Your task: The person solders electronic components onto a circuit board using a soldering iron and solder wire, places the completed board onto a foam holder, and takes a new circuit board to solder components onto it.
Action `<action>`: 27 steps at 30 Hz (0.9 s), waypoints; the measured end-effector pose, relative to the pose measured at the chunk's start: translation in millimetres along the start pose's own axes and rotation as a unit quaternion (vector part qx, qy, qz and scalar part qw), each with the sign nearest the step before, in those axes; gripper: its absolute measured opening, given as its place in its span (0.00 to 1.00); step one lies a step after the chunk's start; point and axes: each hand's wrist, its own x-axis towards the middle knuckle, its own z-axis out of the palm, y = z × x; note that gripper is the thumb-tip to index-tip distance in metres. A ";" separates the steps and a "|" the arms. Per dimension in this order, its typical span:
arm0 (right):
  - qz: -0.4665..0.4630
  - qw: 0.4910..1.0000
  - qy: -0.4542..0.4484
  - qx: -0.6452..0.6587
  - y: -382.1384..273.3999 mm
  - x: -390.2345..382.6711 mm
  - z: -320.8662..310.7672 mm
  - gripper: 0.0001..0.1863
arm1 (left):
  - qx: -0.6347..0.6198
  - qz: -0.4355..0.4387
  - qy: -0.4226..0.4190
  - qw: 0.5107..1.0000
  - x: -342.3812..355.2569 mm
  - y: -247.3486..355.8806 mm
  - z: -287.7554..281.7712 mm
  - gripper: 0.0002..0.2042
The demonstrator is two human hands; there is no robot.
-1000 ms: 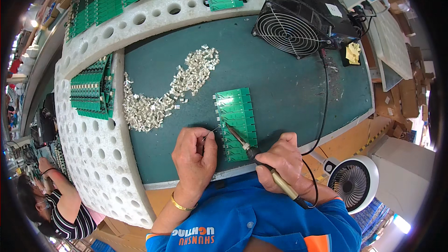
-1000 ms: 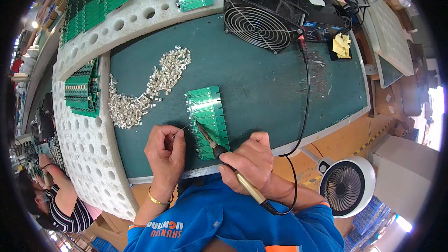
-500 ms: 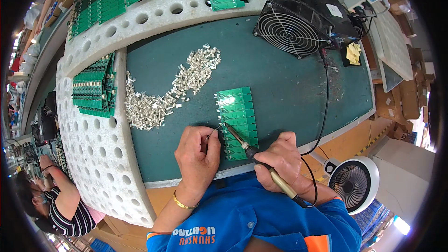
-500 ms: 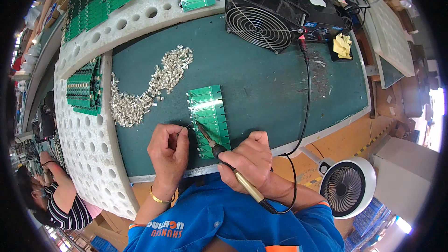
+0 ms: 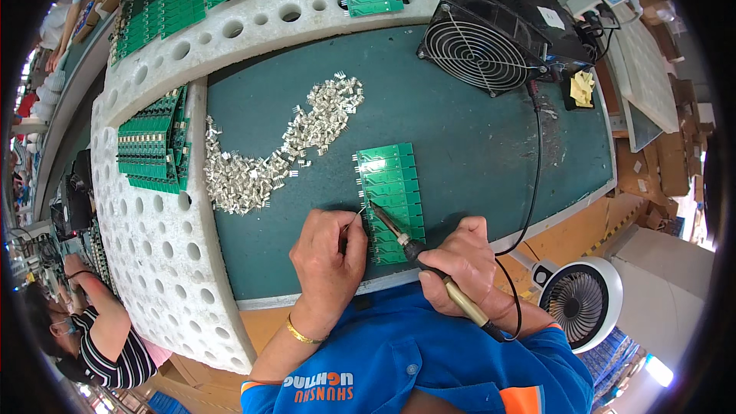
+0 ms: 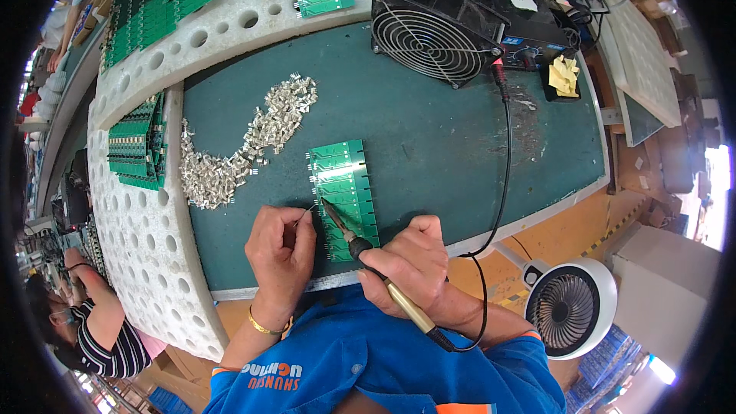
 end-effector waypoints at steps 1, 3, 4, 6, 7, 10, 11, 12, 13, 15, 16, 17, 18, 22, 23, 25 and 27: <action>0.000 1.000 0.002 0.002 0.2 -0.3 0.2 0.13 | 0.003 -0.002 -0.001 1.000 -0.1 0.3 -0.1 0.05; 0.000 1.000 -0.001 0.000 -0.4 -0.1 -0.3 0.13 | 0.002 0.001 0.001 1.000 0.1 0.1 0.4 0.05; 0.001 1.000 -0.004 -0.002 -0.7 0.1 -0.7 0.13 | 0.003 0.004 0.003 1.000 0.3 0.0 0.6 0.05; 0.000 1.000 -0.003 -0.003 -1.0 0.5 0.0 0.13 | 0.005 0.005 0.005 1.000 -0.2 -0.9 1.6 0.05; 0.000 1.000 -0.003 -0.003 -1.0 0.5 0.4 0.13 | 0.007 0.006 0.007 1.000 -0.3 -1.2 1.9 0.05; -0.003 1.000 0.001 -0.005 -1.1 0.1 1.0 0.13 | 0.019 0.019 -0.001 1.000 0.6 0.2 0.8 0.05; -0.003 1.000 0.001 -0.005 -1.7 0.3 1.0 0.13 | 0.019 0.019 -0.001 1.000 0.3 0.1 0.9 0.05; -0.005 1.000 0.001 -0.010 -2.5 0.6 0.8 0.12 | 0.028 0.020 -0.001 0.999 -0.4 -0.2 1.2 0.06; -0.006 1.000 0.002 -0.015 -3.1 0.7 0.7 0.12 | 0.037 0.022 -0.001 0.999 -0.9 -0.2 1.3 0.06; -0.007 1.000 0.000 -0.015 -3.2 -0.1 0.6 0.12 | 0.042 0.025 -0.001 0.999 -1.4 0.3 1.5 0.06; -0.007 1.000 -0.001 -0.015 -3.1 -0.4 0.6 0.12 | 0.047 0.029 -0.002 0.999 -1.5 0.5 1.6 0.06; -0.008 1.000 -0.001 -0.015 -2.8 -0.6 0.5 0.12 | 0.047 0.029 -0.002 0.999 -1.7 0.5 2.0 0.06; -0.008 1.000 -0.001 -0.015 -2.5 -0.7 0.5 0.12 | 0.044 0.029 0.001 0.999 -2.0 0.4 2.4 0.06; -0.005 1.000 -0.001 -0.016 -2.1 -0.5 1.3 0.12 | 0.041 0.026 0.003 0.999 -0.7 0.9 2.1 0.06; -0.005 1.000 -0.001 -0.016 -2.3 -0.4 1.2 0.12 | 0.040 0.026 0.002 0.999 -0.5 1.3 1.8 0.06; -0.005 1.000 -0.001 -0.018 -2.8 0.0 0.8 0.12 | 0.032 0.017 -0.004 0.999 -0.1 1.7 1.4 0.06; -0.004 1.000 -0.004 -0.017 -2.8 -0.7 -0.2 0.13 | 0.027 0.017 -0.003 0.999 -1.1 0.8 2.0 0.06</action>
